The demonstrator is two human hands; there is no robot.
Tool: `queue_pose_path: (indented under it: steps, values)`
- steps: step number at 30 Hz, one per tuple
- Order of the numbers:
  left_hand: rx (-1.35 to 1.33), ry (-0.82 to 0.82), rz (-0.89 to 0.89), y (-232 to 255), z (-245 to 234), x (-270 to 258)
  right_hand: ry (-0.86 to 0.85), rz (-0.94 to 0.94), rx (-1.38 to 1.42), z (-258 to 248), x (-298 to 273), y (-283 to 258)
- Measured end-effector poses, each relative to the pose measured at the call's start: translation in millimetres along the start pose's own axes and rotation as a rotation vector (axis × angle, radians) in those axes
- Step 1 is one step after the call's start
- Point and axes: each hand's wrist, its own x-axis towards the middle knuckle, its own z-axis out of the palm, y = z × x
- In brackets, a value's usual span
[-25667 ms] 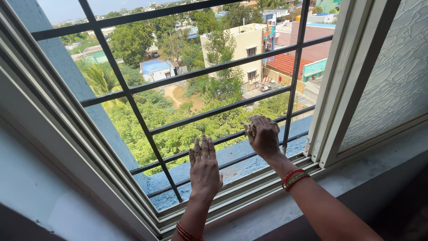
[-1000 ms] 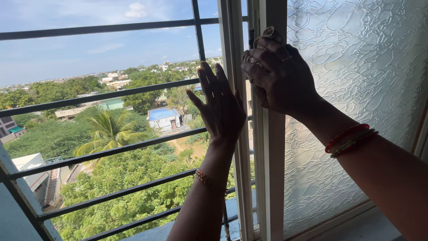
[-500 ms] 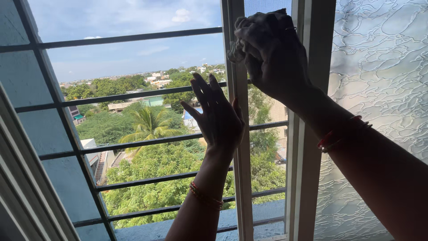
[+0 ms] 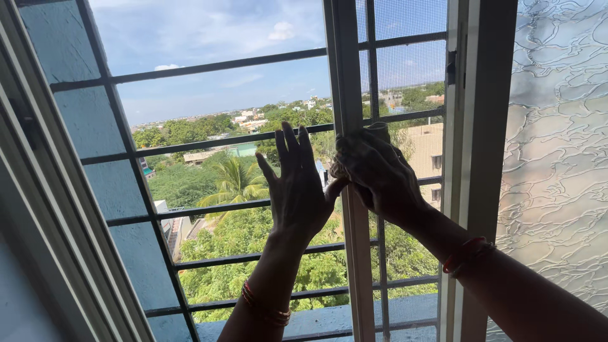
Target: The person wipes the window frame and the metal security bars using a cloth. They systematically clean the horizontal and vertical bars of the window grill, as well as the frame edges, while looking out at the neighborhood view.
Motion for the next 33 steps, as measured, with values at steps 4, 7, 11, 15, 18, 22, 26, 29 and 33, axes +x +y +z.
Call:
queue_pose_path:
  steps: [4,7,11,15,18,22,26,29,33]
  values:
    - [-0.011,-0.013,0.035,11,-2,1,0.180,-0.022,-0.047,9,55,34]
    - [-0.009,0.040,0.017,20,6,14,0.263,-0.033,-0.086,13,105,60]
    - [-0.115,0.104,-0.034,22,23,19,0.286,-0.016,-0.075,16,117,62]
    - [-0.055,0.155,0.002,25,31,19,0.248,0.038,-0.122,17,112,50]
    - [0.000,0.046,-0.052,25,28,17,0.204,0.054,-0.155,15,109,39]
    - [-0.009,0.067,-0.107,5,23,11,0.122,0.118,-0.026,23,101,16]
    - [0.021,0.203,-0.162,-35,17,-1,0.077,-0.003,0.007,49,97,-15]
    - [0.063,0.169,-0.163,-61,4,-10,0.101,-0.029,-0.024,69,112,-23]
    - [0.068,0.153,-0.143,-74,-7,-14,0.180,0.022,-0.001,83,172,2]
